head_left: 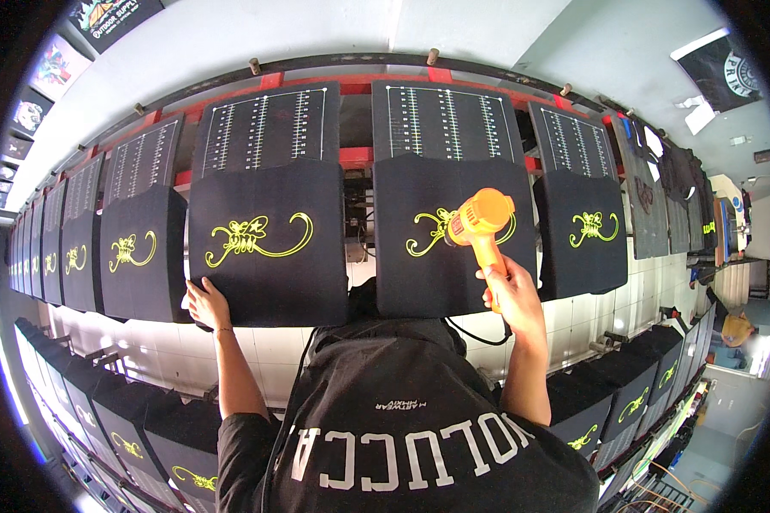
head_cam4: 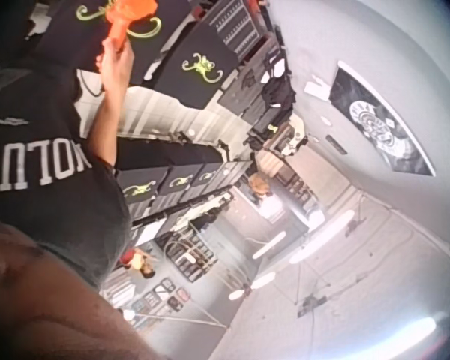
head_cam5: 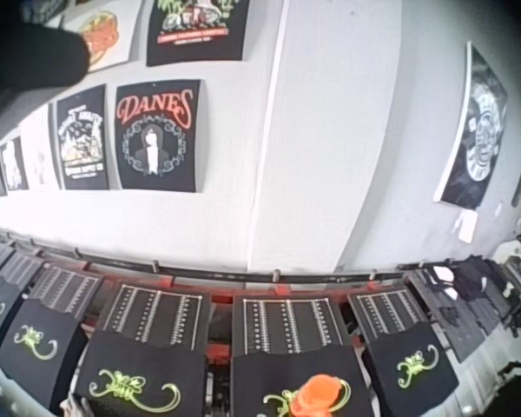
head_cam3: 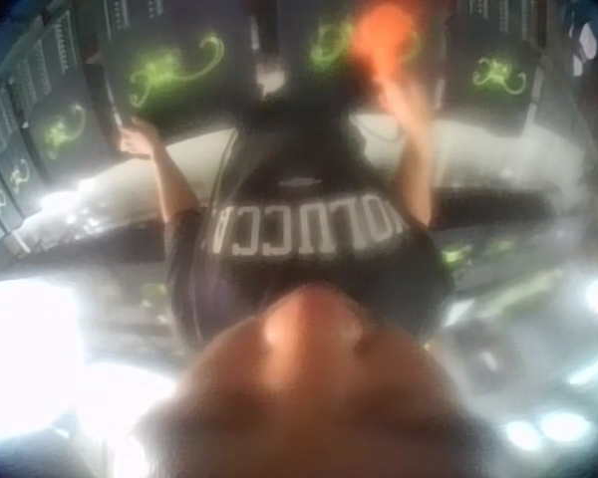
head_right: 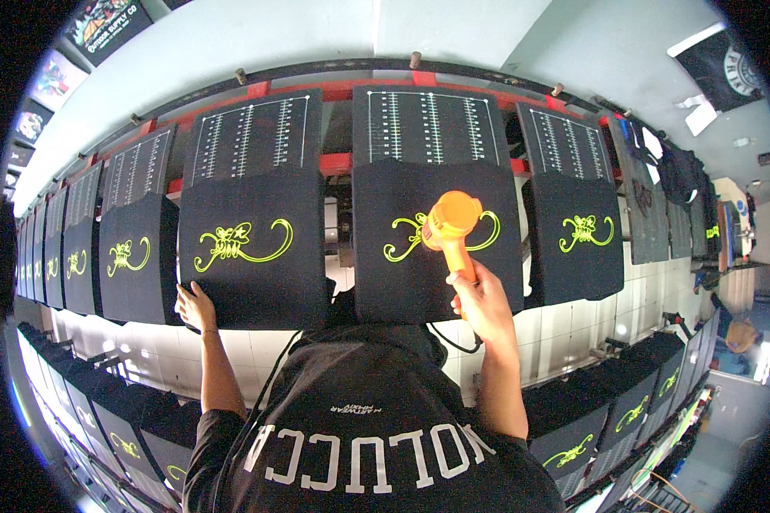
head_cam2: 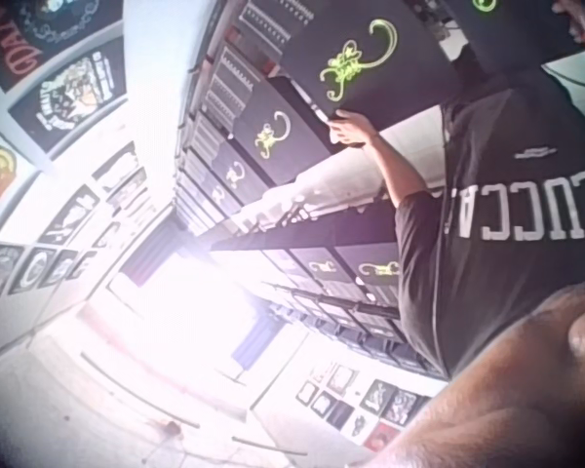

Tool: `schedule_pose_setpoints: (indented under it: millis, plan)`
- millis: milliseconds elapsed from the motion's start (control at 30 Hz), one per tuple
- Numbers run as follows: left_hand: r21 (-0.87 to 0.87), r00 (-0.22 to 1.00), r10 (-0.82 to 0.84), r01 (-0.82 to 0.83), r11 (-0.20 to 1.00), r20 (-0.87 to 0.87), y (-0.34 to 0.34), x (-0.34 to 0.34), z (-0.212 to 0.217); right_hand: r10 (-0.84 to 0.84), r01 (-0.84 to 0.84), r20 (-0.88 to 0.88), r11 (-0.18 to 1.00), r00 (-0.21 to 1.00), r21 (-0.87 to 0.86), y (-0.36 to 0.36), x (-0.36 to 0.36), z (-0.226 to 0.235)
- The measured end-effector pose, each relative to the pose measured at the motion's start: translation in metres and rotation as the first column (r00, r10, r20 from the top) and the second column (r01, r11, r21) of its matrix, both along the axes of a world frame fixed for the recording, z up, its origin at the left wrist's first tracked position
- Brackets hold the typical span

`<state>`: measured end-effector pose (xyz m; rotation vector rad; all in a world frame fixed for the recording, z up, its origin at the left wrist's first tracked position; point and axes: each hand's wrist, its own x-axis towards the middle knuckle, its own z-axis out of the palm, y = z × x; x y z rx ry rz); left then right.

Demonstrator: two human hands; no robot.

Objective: The person uses a heat gun to dry the yellow ink design on black shirts arranged on a long printing table, moving between different stations.

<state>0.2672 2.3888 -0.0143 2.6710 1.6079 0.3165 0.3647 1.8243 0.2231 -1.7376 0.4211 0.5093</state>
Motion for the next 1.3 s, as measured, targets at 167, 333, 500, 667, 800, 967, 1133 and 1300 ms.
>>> schedule_pose_setpoints:
  millis: [167, 333, 500, 667, 800, 967, 1133, 1300]
  plan:
    - [-0.011, 1.0, -0.003, 0.003, 1.0, 0.013, -0.003, 0.001, 0.003, 0.012, -0.013, 0.016, 0.997, 1.0, 0.076, 0.009, 0.0, -0.002]
    - [-0.03, 1.0, 0.0, 0.001, 1.0, 0.011, -0.006, 0.001, 0.006, 0.03, -0.032, 0.02, 0.997, 0.999, 0.074, 0.015, 0.0, -0.002]
    - [0.013, 1.0, 0.008, -0.008, 1.0, 0.013, -0.002, 0.0, 0.002, 0.085, -0.084, -0.024, 0.995, 0.996, 0.044, 0.016, -0.004, -0.003]
    - [-0.028, 1.0, 0.021, -0.02, 0.999, 0.013, -0.011, 0.006, 0.011, 0.121, -0.121, 0.026, 0.993, 0.992, 0.013, 0.023, -0.015, 0.001]
    - [-0.04, 0.999, 0.024, -0.022, 0.999, 0.036, -0.01, 0.005, 0.012, 0.115, -0.114, 0.0, 0.991, 0.993, 0.07, 0.024, -0.017, 0.003]
    - [-0.038, 0.999, 0.033, -0.032, 0.999, 0.017, -0.011, 0.005, 0.012, 0.091, -0.085, -0.037, 0.988, 0.995, 0.129, 0.031, -0.017, 0.005]
    - [-0.015, 0.999, 0.032, -0.032, 0.999, 0.014, -0.008, 0.004, 0.007, 0.173, -0.172, 0.001, 0.979, 0.985, 0.106, 0.037, -0.016, 0.004]
    - [-0.021, 0.999, 0.033, -0.032, 0.999, 0.019, -0.009, 0.005, 0.009, 0.233, -0.231, -0.018, 0.971, 0.972, 0.067, 0.043, -0.01, 0.006]
